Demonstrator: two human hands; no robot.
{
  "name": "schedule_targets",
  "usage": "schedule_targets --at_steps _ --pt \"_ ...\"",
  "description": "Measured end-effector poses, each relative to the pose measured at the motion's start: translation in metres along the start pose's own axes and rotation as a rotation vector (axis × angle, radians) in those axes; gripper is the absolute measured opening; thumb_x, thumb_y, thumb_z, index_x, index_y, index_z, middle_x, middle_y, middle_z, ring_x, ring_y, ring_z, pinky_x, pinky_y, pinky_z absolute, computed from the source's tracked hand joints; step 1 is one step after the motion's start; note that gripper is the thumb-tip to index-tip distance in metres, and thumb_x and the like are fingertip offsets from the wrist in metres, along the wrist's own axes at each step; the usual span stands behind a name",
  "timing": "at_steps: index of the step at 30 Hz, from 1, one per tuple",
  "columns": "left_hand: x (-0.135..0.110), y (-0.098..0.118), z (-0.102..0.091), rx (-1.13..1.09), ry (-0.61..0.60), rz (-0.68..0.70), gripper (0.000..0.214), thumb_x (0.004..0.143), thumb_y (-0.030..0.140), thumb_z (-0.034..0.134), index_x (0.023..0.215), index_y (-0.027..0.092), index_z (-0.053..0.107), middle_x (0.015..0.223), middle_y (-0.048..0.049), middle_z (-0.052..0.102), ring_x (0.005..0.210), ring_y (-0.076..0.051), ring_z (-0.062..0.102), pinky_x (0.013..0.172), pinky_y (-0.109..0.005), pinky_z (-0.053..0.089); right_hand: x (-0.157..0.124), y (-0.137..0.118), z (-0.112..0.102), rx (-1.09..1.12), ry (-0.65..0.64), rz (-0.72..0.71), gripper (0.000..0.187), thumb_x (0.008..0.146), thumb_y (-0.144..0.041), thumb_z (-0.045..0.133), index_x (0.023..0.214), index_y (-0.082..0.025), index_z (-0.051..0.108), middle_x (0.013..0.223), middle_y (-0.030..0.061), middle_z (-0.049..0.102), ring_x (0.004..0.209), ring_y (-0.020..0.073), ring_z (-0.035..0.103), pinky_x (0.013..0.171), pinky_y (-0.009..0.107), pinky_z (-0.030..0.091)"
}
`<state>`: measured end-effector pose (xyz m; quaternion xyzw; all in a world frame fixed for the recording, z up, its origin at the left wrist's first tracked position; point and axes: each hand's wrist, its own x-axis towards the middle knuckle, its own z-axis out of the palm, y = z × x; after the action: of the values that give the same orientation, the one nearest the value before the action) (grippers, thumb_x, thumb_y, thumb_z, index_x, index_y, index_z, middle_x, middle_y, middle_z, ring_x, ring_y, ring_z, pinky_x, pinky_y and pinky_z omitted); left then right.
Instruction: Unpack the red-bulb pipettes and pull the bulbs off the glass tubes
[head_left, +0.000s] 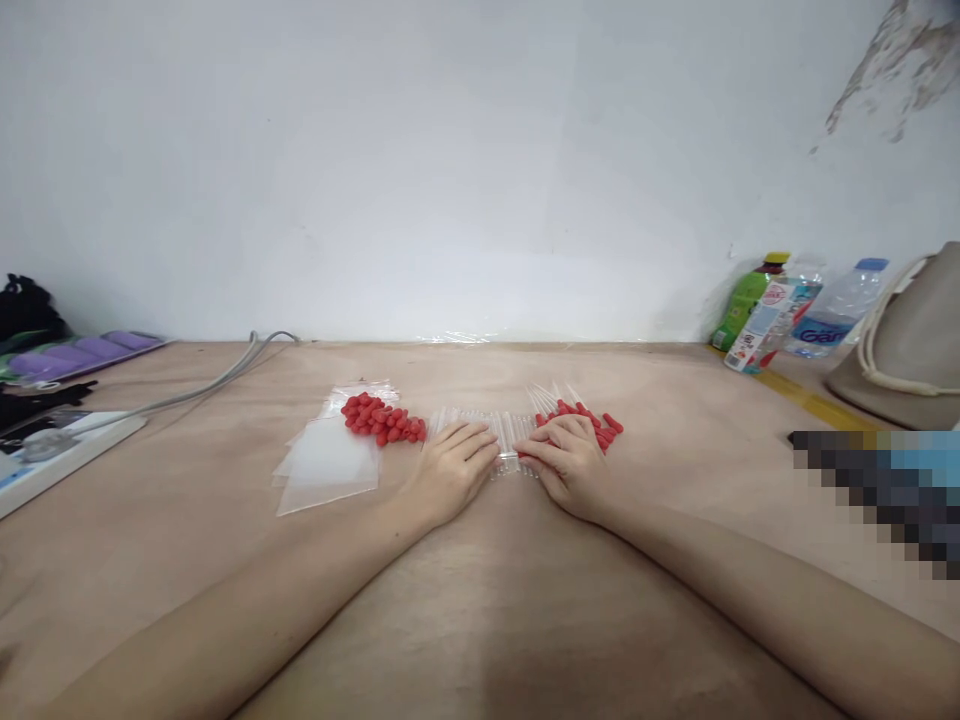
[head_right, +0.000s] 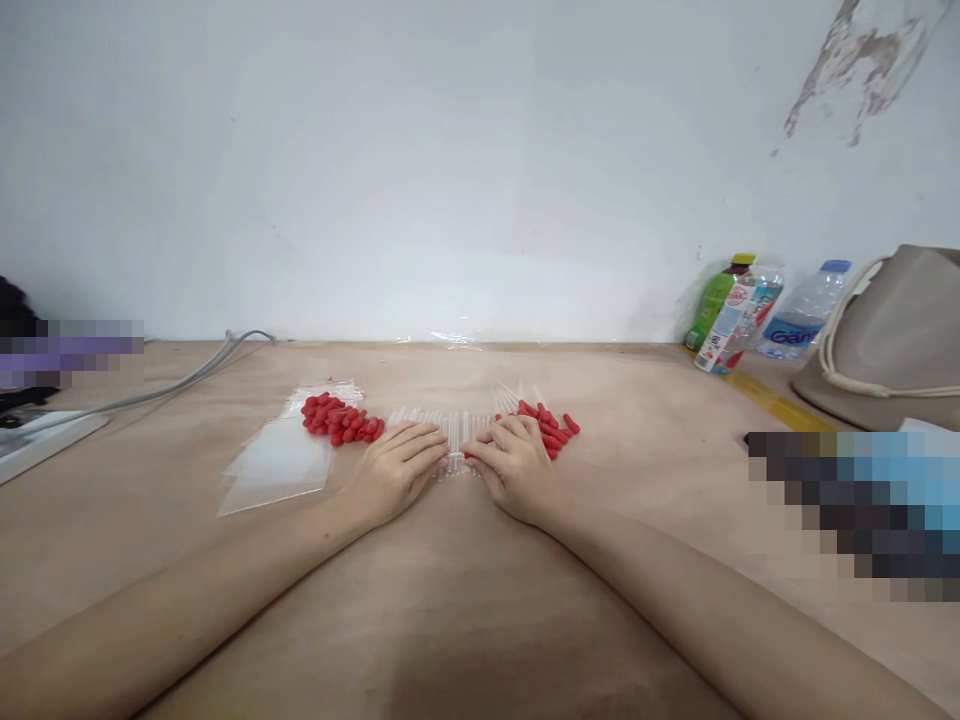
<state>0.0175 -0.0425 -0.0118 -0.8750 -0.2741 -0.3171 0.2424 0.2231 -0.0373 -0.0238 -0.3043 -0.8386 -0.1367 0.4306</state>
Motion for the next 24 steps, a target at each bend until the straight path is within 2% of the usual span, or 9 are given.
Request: schedule_targets --at_steps 4,9,13,17,24 --pt "0.0019 0.002 0.0003 -0.017 0.015 0.031 0.015 0.086 0.017 0.047 0.091 0.013 0.061 0.092 -0.0056 0.067 0.093 -0.018 0.06 0.086 -0.033 0.048 0.0023 -0.0021 0.0008 -0.015 -0.029 -0.042 0.019 0.081 -0.03 0.056 0.096 -0.021 0.063 0.09 0.0043 0.066 0.085 0.0187 0.054 0.08 0.037 0.037" --pt "0.0029 0.0017 0.0008 0.006 0.001 0.058 0.017 0.087 0.019 0.047 0.096 0.013 0.06 0.099 -0.0071 0.067 0.099 -0.019 0.059 0.09 -0.035 0.047 0.0041 -0.0039 0.004 0.015 0.005 -0.116 0.013 0.083 -0.021 0.054 0.091 -0.02 0.063 0.086 0.002 0.069 0.084 0.0163 0.059 0.082 0.035 0.042" --pt "0.0016 -0.0013 0.0017 0.015 -0.052 0.084 0.02 0.088 0.019 0.044 0.098 0.013 0.06 0.104 -0.0082 0.065 0.103 -0.02 0.058 0.093 -0.039 0.046 0.0033 -0.002 0.0048 0.03 0.017 -0.175 0.012 0.082 -0.02 0.055 0.09 -0.017 0.063 0.086 0.0036 0.069 0.085 0.0165 0.061 0.08 0.034 0.047" --pt "0.0004 -0.0008 -0.0013 -0.031 -0.049 0.1 0.018 0.087 0.017 0.045 0.094 0.012 0.061 0.1 -0.007 0.067 0.099 -0.018 0.06 0.094 -0.036 0.046 0.0024 -0.0005 0.003 0.012 -0.003 -0.259 0.012 0.082 -0.019 0.055 0.09 -0.014 0.062 0.084 0.0049 0.069 0.084 0.0163 0.062 0.079 0.031 0.051" --pt "-0.001 0.0023 -0.0069 -0.11 -0.035 0.114 0.016 0.087 0.016 0.045 0.089 0.012 0.061 0.093 -0.0061 0.068 0.097 -0.016 0.061 0.096 -0.033 0.045 0.0004 -0.0021 -0.0016 -0.016 0.078 -0.344 0.013 0.08 -0.016 0.057 0.091 -0.012 0.062 0.084 0.0058 0.069 0.084 0.0164 0.063 0.082 0.031 0.053"
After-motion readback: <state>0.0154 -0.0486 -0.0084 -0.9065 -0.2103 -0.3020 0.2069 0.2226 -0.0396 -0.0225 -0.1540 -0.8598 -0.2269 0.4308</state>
